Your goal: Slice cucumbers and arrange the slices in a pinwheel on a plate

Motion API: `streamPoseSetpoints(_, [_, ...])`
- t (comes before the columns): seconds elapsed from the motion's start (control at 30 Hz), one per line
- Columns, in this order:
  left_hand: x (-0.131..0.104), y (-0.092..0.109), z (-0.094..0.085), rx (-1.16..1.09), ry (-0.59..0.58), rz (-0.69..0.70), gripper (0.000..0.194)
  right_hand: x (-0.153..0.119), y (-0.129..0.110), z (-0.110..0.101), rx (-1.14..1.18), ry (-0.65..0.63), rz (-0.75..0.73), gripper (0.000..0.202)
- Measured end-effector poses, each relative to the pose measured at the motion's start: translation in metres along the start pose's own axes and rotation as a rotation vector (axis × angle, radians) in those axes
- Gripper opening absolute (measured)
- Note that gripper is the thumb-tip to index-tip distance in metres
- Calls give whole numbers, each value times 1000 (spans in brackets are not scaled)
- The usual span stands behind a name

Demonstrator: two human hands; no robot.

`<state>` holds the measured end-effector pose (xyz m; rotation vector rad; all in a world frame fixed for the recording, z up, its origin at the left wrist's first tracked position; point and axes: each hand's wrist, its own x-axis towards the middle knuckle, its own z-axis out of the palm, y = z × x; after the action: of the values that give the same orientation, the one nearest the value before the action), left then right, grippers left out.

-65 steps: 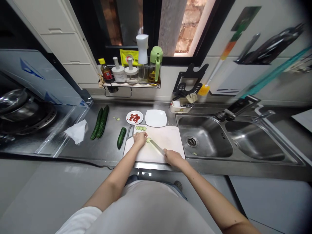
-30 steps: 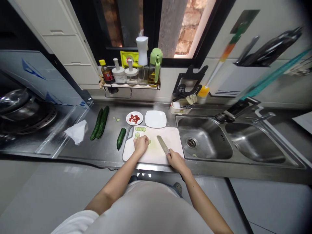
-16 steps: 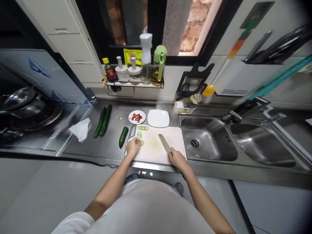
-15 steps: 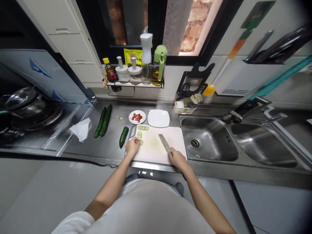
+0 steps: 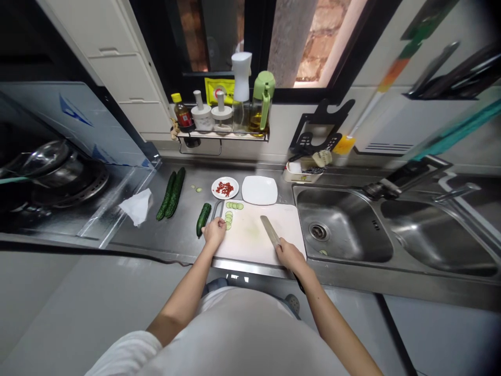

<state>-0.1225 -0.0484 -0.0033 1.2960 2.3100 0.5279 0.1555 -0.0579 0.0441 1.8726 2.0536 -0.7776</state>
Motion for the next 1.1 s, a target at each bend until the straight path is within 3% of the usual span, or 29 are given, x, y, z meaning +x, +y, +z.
streamPoseSetpoints(0.43, [0, 2, 5, 31, 82, 46, 23, -3, -7, -3, -39, -30, 17, 30])
streamPoseSetpoints(0.8, [32, 59, 13, 122, 35, 173, 30, 0, -3, 3, -24, -1, 7, 30])
streamPoseSetpoints(1.1, [58, 71, 24, 258, -17, 245, 34, -4, -5, -1, -15, -13, 20, 30])
